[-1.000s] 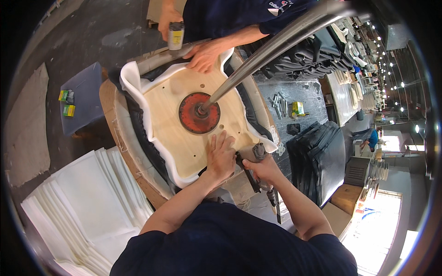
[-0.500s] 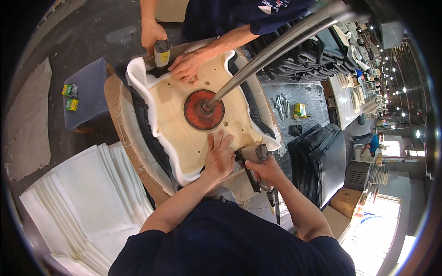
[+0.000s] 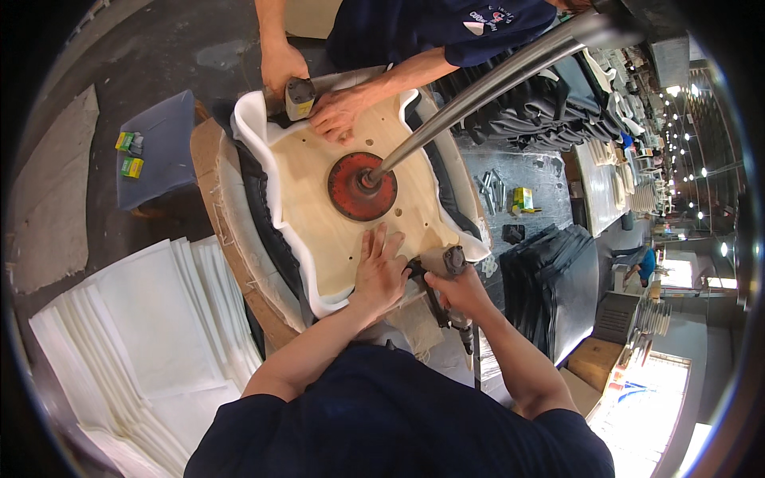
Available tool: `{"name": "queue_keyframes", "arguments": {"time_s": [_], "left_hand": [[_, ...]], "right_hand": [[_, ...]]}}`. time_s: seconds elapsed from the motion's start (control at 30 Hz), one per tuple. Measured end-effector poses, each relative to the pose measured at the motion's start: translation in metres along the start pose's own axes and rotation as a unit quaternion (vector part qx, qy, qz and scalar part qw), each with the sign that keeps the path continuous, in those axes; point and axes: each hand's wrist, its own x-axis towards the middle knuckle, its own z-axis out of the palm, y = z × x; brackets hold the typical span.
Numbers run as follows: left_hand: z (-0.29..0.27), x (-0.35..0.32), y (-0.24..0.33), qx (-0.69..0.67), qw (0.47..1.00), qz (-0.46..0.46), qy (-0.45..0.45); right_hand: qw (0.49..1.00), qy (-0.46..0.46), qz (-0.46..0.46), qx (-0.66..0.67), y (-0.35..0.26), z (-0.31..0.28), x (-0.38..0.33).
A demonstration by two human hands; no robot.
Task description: The person staples white fabric and black leather onto a chair seat frame using a pneumatic staple gun. They repeatedly position the fabric, pull it taut, and secure it around the edges while a coworker assists by holding the seat and applying adhesive.
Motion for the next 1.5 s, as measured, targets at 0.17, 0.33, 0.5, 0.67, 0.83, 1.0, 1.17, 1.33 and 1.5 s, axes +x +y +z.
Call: {"name": "queue_keyframes", "arguments": {"time_s": [0.17,0.33,0.5,0.67,0.83,1.0,1.17,1.33,1.5], "left_hand": [[-0.001,0.001,0.003,-0.014,0.999,-0.034,-0.017],[0.000,-0.001,0.005,-0.007,0.998,-0.046,-0.040],[0.002,-0.004,-0.001,0.022,0.998,-0.040,-0.045],[-0.003,-0.014,-0.001,0.016,0.998,-0.049,-0.024],[-0.008,-0.011,0.004,-0.001,0.995,-0.087,-0.055],[-0.006,-0.010,0.003,0.003,0.995,-0.090,-0.043],[-0.014,-0.020,0.000,0.035,0.993,-0.092,-0.058],[-0.016,-0.017,-0.004,0.027,0.995,-0.082,-0.053],[-0.019,-0.018,-0.004,0.013,0.993,-0.100,-0.066]], "right_hand": [[0.999,-0.003,-0.007,0.051,-0.003,0.007,-0.010],[1.000,0.002,0.001,0.001,0.005,0.012,-0.002],[0.994,0.046,-0.096,-0.027,0.008,0.017,0.007],[0.997,0.006,-0.006,0.071,-0.002,0.010,-0.005],[0.999,-0.007,0.033,0.034,-0.005,0.012,-0.012],[1.000,0.000,0.000,0.014,-0.019,0.022,-0.006],[0.999,0.025,0.002,-0.034,-0.021,0.020,-0.001],[0.999,-0.002,0.000,0.032,-0.011,0.013,-0.006],[0.998,-0.040,0.042,-0.002,-0.020,0.015,-0.011]]}}
